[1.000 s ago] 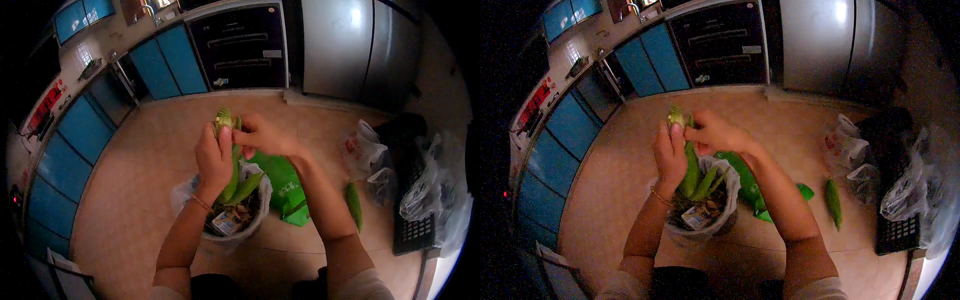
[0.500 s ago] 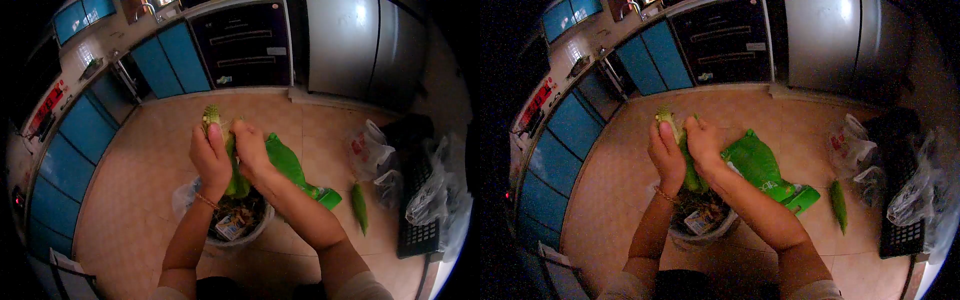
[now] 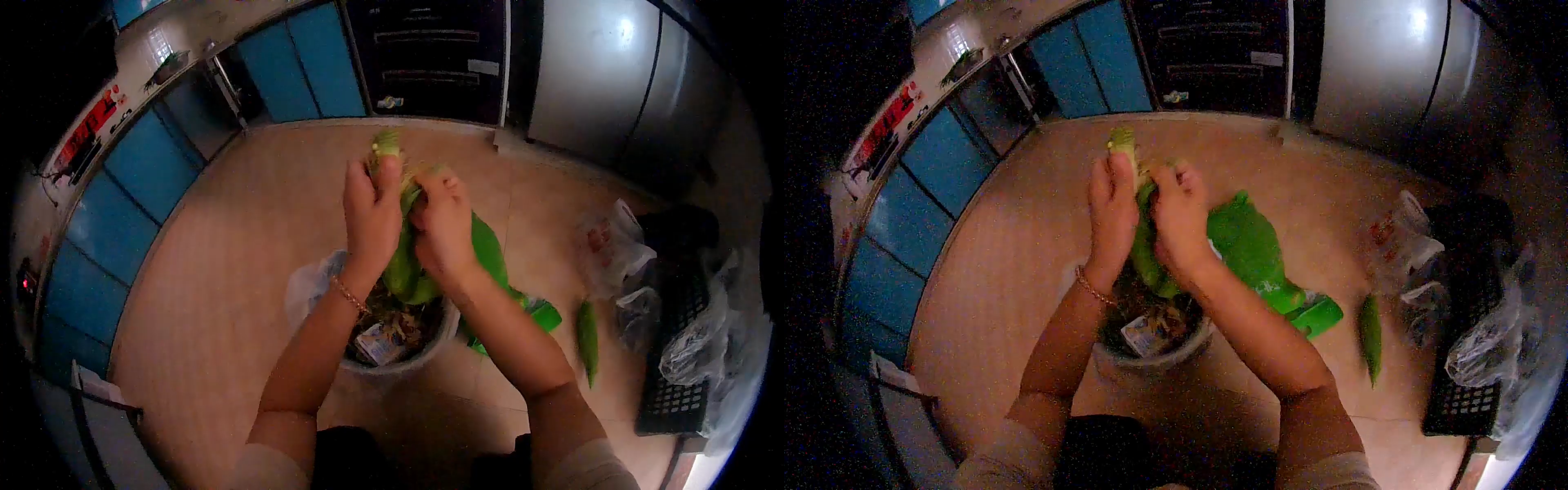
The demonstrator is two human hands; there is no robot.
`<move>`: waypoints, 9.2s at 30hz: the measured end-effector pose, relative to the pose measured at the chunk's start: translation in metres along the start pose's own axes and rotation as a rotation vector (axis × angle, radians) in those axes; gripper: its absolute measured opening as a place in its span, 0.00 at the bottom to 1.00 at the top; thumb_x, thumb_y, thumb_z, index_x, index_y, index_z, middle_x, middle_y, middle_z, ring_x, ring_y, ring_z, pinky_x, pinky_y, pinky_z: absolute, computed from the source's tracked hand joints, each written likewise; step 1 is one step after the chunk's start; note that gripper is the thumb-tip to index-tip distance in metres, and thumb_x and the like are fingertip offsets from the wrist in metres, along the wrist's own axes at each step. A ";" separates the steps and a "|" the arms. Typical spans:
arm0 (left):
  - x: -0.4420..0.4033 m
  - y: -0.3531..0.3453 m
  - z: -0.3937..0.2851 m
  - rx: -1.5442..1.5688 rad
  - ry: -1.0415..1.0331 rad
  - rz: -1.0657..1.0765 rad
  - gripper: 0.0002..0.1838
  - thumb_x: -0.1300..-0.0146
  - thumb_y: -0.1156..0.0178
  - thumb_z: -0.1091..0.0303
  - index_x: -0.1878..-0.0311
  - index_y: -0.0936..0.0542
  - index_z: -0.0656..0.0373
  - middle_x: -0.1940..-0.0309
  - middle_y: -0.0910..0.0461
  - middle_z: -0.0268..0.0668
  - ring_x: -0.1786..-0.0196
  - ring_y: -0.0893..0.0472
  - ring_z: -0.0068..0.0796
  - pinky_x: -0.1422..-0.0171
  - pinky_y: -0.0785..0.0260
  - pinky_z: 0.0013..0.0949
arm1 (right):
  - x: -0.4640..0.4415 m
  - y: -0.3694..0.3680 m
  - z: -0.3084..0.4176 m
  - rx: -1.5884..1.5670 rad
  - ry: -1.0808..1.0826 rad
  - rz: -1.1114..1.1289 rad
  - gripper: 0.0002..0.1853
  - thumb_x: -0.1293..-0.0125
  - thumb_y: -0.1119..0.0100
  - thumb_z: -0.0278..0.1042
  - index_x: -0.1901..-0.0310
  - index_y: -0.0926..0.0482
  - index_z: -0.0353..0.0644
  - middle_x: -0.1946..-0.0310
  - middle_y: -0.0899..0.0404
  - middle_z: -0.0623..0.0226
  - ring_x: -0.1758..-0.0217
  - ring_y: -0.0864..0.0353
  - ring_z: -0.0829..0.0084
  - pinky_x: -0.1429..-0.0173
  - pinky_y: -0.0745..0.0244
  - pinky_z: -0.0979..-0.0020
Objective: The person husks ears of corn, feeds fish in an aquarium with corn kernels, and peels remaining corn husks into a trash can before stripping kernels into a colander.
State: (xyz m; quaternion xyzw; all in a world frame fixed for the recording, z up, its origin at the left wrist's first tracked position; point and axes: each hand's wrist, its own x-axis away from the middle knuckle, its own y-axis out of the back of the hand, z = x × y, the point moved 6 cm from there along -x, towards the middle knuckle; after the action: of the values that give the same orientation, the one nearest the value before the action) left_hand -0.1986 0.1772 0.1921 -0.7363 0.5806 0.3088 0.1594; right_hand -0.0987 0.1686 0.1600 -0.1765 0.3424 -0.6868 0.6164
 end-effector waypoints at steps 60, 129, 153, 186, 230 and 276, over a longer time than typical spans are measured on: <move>0.076 0.111 -0.158 -0.238 -0.515 -0.037 0.17 0.44 0.49 0.65 0.53 0.35 0.64 0.63 0.29 0.47 0.60 0.30 0.45 0.52 0.38 0.44 | -0.002 0.011 -0.018 0.137 -0.488 0.324 0.11 0.42 0.53 0.28 0.56 0.32 0.40 0.82 0.32 0.70 0.85 0.38 0.83 0.85 0.47 0.84; 0.024 0.040 -0.011 -0.252 -0.033 0.609 0.15 0.44 0.48 0.64 0.58 0.32 0.63 0.73 0.27 0.41 0.70 0.27 0.32 0.65 0.36 0.30 | 0.040 -0.001 -0.082 0.277 -0.944 0.495 0.13 0.41 0.58 0.43 0.74 0.32 0.43 0.85 0.36 0.68 0.88 0.43 0.78 0.86 0.49 0.75; -0.042 0.016 -0.008 0.052 0.299 0.101 0.27 0.40 0.57 0.45 0.80 0.30 0.60 0.88 0.32 0.34 0.87 0.31 0.24 0.82 0.38 0.26 | 0.034 -0.020 -0.028 0.422 0.060 0.219 0.19 0.38 0.54 0.45 0.81 0.32 0.41 0.85 0.38 0.80 0.81 0.44 0.86 0.79 0.47 0.80; 0.020 0.038 0.014 -0.269 0.013 0.374 0.16 0.56 0.39 0.69 0.64 0.28 0.67 0.73 0.23 0.40 0.70 0.24 0.26 0.66 0.32 0.28 | 0.035 0.001 -0.080 -0.010 -0.971 0.550 0.11 0.42 0.58 0.36 0.66 0.30 0.38 0.77 0.30 0.63 0.83 0.39 0.79 0.81 0.42 0.77; 0.021 0.026 0.049 0.278 0.557 0.319 0.17 0.53 0.37 0.61 0.62 0.29 0.59 0.72 0.27 0.29 0.68 0.28 0.20 0.65 0.35 0.24 | 0.030 0.005 -0.062 0.496 0.082 0.348 0.11 0.37 0.57 0.35 0.75 0.32 0.39 0.84 0.38 0.79 0.80 0.40 0.86 0.78 0.44 0.81; -0.017 0.033 -0.032 -0.293 0.231 0.534 0.18 0.58 0.38 0.70 0.61 0.28 0.63 0.70 0.25 0.34 0.68 0.25 0.24 0.63 0.31 0.27 | 0.052 -0.046 -0.054 -0.365 -1.011 0.792 0.15 0.42 0.57 0.45 0.67 0.31 0.40 0.88 0.43 0.79 0.92 0.53 0.87 0.90 0.58 0.84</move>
State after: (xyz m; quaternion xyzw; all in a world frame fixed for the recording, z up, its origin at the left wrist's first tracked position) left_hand -0.2242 0.1620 0.2310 -0.6031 0.7170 0.3343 -0.1018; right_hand -0.1774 0.1325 0.1444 -0.4391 0.1611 -0.1721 0.8669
